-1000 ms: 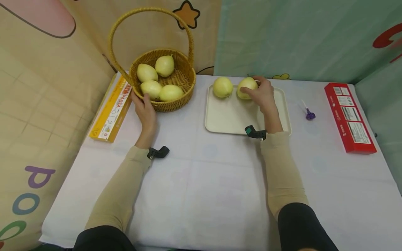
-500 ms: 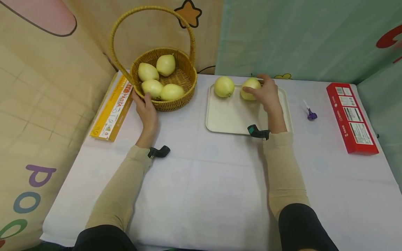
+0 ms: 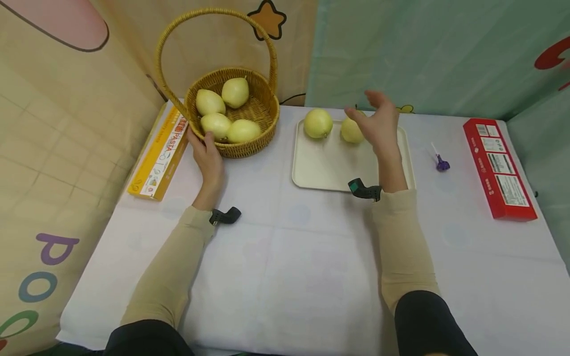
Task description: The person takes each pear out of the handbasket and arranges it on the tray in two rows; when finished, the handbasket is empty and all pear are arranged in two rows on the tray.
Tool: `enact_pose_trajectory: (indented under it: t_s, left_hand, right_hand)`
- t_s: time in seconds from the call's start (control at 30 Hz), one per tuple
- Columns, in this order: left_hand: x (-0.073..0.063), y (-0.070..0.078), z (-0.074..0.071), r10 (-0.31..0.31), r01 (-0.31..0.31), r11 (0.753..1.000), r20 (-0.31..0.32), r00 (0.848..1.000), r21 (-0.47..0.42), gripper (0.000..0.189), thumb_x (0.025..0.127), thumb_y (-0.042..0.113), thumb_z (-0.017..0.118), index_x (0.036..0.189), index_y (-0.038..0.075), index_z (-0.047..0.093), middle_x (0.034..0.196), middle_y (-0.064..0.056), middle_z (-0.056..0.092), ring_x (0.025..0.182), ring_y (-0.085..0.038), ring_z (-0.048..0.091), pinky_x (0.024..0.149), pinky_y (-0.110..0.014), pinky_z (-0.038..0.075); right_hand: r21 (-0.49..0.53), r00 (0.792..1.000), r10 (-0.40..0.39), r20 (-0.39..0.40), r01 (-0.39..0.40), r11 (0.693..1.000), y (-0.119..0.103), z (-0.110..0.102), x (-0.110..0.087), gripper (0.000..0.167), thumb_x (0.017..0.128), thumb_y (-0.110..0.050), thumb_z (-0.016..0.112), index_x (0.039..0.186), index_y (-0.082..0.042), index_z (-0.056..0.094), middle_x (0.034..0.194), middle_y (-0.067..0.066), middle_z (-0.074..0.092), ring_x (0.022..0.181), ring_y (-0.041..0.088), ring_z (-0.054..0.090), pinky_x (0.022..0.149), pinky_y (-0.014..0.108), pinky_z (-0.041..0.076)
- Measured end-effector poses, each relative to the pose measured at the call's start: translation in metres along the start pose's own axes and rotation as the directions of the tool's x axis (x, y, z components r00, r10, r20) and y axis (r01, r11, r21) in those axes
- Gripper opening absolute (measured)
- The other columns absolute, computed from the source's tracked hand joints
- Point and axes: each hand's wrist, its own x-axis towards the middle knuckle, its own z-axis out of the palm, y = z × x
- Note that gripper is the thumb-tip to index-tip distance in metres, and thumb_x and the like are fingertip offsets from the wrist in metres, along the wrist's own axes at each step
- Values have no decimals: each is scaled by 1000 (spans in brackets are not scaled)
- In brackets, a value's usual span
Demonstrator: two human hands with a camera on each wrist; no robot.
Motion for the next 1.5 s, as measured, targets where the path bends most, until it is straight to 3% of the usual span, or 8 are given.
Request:
enact_pose_trajectory:
  t_s: [0.23, 0.4, 0.53, 0.73, 0.97, 1.27, 1.5]
  left_hand:
    - [5, -3, -1, -5, 5, 1000, -3, 1000, -11, 66, 108, 27, 41, 168, 13, 18, 173, -4, 28, 155, -4, 27, 122, -14, 20]
    - [3, -4, -3, -21, 21, 1000, -1, 1000, -9, 66, 108, 29, 41, 169, 15, 17, 173, -2, 28, 155, -3, 27, 122, -14, 20]
    - [0, 0, -6, -29, 29, 1000, -7, 1000, -8, 66, 109, 31, 41, 169, 17, 17, 174, -1, 27, 154, -1, 26, 121, -14, 21]
    - [2, -3, -5, 5, -5, 1000, -16, 1000, -11, 64, 109, 31, 41, 168, 18, 19, 172, 0, 30, 152, 0, 28, 121, -14, 22]
    - [1, -2, 1, 6, -6, 1000, -24, 1000, -17, 64, 109, 31, 41, 167, 16, 21, 171, 0, 32, 151, 1, 30, 121, -15, 24]
    - [-1, -1, 5, -13, 14, 1000, -17, 1000, 12, 64, 108, 31, 41, 167, 17, 22, 171, 0, 33, 151, 0, 31, 121, -15, 23]
    - [-1, -3, 1, 1, 0, 1000, -14, 1000, 19, 64, 108, 33, 41, 167, 17, 21, 171, 1, 33, 151, 1, 30, 121, -14, 23]
  right_hand:
    - [38, 996, -84, 20, 84, 996, -20, 17, -10, 64, 93, -26, 80, 150, -8, 57, 155, 9, 55, 147, 21, 46, 119, 42, 41]
    - [83, 984, -152, 91, 144, 986, -28, 36, -13, 62, 91, -24, 81, 148, -9, 59, 153, 6, 57, 147, 18, 46, 120, 44, 41]
    - [107, 960, -208, 187, 191, 976, -34, 55, -15, 65, 91, -27, 82, 149, -12, 59, 155, 4, 56, 148, 17, 46, 121, 40, 41]
    - [99, 897, -274, 348, 256, 962, -49, 78, -17, 67, 92, -27, 81, 153, -15, 54, 157, 2, 54, 147, 15, 46, 120, 35, 42]
    - [100, 762, -345, 548, 351, 931, -69, 105, -8, 74, 92, -32, 81, 157, -14, 49, 162, 4, 47, 151, 22, 41, 123, 41, 39]
    - [90, 693, -327, 643, 356, 930, -84, 137, 8, 82, 90, -41, 83, 158, -13, 47, 162, 4, 49, 152, 18, 42, 121, 30, 37]
    - [119, 621, -318, 717, 341, 933, -89, 160, 17, 85, 89, -32, 85, 158, -6, 44, 163, 9, 47, 154, 28, 39, 123, 37, 37]
